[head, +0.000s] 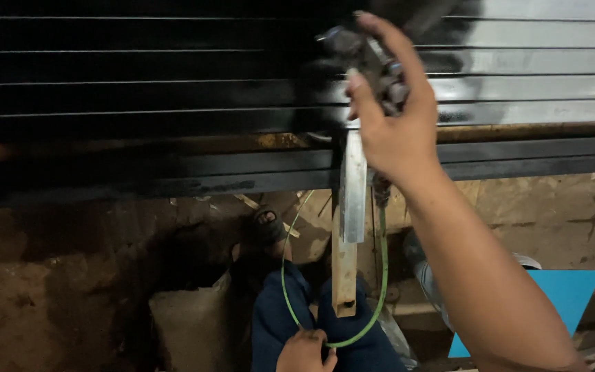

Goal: Spray painting a series of metal bars with black paint using a pneumatic spray gun.

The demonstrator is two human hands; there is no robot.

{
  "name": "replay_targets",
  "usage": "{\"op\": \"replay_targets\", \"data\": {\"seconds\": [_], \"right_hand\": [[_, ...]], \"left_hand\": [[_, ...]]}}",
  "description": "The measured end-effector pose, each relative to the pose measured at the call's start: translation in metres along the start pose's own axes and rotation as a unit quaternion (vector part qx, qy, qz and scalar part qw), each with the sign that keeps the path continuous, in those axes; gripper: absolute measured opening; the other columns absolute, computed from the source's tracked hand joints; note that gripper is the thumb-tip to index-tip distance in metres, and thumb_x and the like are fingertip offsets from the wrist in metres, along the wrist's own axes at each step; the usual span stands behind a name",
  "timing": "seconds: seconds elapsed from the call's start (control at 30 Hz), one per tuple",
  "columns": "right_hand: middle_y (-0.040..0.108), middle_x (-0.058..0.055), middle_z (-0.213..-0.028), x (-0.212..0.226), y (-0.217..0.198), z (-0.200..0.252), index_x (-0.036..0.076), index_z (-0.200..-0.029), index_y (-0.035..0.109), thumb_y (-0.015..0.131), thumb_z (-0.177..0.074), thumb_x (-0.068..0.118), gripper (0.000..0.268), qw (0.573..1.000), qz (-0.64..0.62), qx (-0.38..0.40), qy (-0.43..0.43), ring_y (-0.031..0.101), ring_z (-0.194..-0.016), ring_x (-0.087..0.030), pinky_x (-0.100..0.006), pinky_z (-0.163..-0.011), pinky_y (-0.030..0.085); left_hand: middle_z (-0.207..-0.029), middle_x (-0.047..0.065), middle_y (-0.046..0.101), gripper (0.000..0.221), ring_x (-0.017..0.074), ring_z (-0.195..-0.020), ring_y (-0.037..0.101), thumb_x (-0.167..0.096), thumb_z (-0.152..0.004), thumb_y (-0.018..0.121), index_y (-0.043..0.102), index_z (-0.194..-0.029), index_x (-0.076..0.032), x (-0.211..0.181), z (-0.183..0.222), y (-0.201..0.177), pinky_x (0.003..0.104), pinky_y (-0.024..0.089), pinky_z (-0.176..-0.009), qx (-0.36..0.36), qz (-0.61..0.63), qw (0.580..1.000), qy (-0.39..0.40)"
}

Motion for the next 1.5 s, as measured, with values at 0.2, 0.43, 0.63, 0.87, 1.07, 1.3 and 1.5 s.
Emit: {"op": "replay_targets", "data": {"seconds": [0.2, 0.43, 0.63, 0.87, 1.07, 1.3, 1.5], "right_hand": [[0.068, -0.015, -0.13, -0.021, -0.041, -0.001, 0.023, -0.153, 0.045, 0.058, -0.115, -0.007, 0.05, 0.985, 0.144, -0.091, -0.024, 0.062, -0.076, -0.013, -0.026, -0.071, 0.057], [0.062, -0.021, -0.113, -0.104, -0.133, -0.023, 0.014, -0.146, 0.047, 0.06, -0.116, -0.021, 0.048, 0.983, 0.045, -0.169, -0.048, 0.071, -0.09, -0.028, -0.038, -0.088, 0.07], [0.059, -0.018, -0.092, -0.091, -0.154, -0.027, 0.004, -0.15, 0.047, 0.057, -0.121, -0.01, 0.033, 0.981, 0.143, -0.134, -0.003, 0.056, -0.067, -0.02, -0.033, -0.066, 0.061], [0.058, -0.017, -0.095, -0.069, -0.131, -0.029, 0.001, -0.146, 0.05, 0.057, -0.122, -0.01, 0.027, 0.989, 0.108, -0.101, -0.006, 0.063, -0.08, -0.023, -0.033, -0.07, 0.063], [0.062, -0.017, -0.094, -0.066, -0.11, -0.032, -0.001, -0.143, 0.05, 0.06, -0.123, -0.01, 0.024, 0.992, 0.095, -0.075, -0.021, 0.062, -0.071, -0.022, -0.034, -0.068, 0.059], [0.064, -0.021, -0.095, -0.046, -0.076, -0.036, 0.002, -0.154, 0.045, 0.06, -0.121, -0.009, 0.038, 0.996, 0.071, -0.04, -0.032, 0.062, -0.072, -0.024, -0.038, -0.071, 0.059], [0.063, -0.018, -0.091, -0.033, -0.049, -0.04, 0.004, -0.152, 0.044, 0.059, -0.119, -0.007, 0.038, 0.998, 0.046, -0.028, -0.019, 0.059, -0.07, -0.02, -0.035, -0.07, 0.057]], "left_hand": [[-0.106, 0.009, 0.061, 0.032, 0.0305, -0.1, 0.056, -0.044, -0.109, 0.046, 0.06, -0.113, -0.015, 0.002, -0.004, 0.001, 0.046, 0.049, -0.085, 0.021, -0.011, 0.999, 0.031], [-0.127, 0.008, 0.059, 0.049, 0.0318, -0.116, 0.053, -0.053, -0.104, 0.047, 0.055, -0.135, -0.015, 0.006, -0.003, 0.003, 0.049, 0.048, -0.091, -0.1, -0.014, 0.994, 0.044], [-0.129, 0.005, 0.057, 0.04, 0.0272, -0.124, 0.051, -0.04, -0.102, 0.049, 0.056, -0.133, -0.016, -0.002, 0.002, -0.007, 0.049, 0.044, -0.099, -0.052, -0.005, 0.998, 0.036], [-0.119, 0.005, 0.059, 0.039, 0.0286, -0.116, 0.053, -0.045, -0.099, 0.049, 0.059, -0.124, -0.018, 0.005, -0.006, 0.004, 0.048, 0.044, -0.097, -0.059, -0.006, 0.998, 0.033], [-0.122, 0.007, 0.056, 0.036, 0.0292, -0.117, 0.051, -0.043, -0.101, 0.049, 0.057, -0.125, -0.017, 0.003, -0.003, 0.006, 0.048, 0.043, -0.096, -0.015, -0.001, 1.0, 0.022], [-0.125, 0.006, 0.054, 0.028, 0.027, -0.123, 0.048, -0.04, -0.106, 0.048, 0.056, -0.12, -0.018, 0.016, -0.019, 0.017, 0.047, 0.039, -0.104, 0.04, -0.001, 0.999, 0.002], [-0.121, 0.004, 0.059, 0.03, 0.0258, -0.118, 0.051, -0.038, -0.097, 0.057, 0.061, -0.117, -0.017, 0.029, -0.031, 0.039, 0.046, 0.042, -0.099, -0.008, -0.012, 1.0, 0.016]]}}
Point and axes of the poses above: each hand's wrist, its own z-axis away from the middle knuckle, its own y-axis out of the palm, x = y × z, the point moved 5 cm from there along -z, towards the middle knuckle
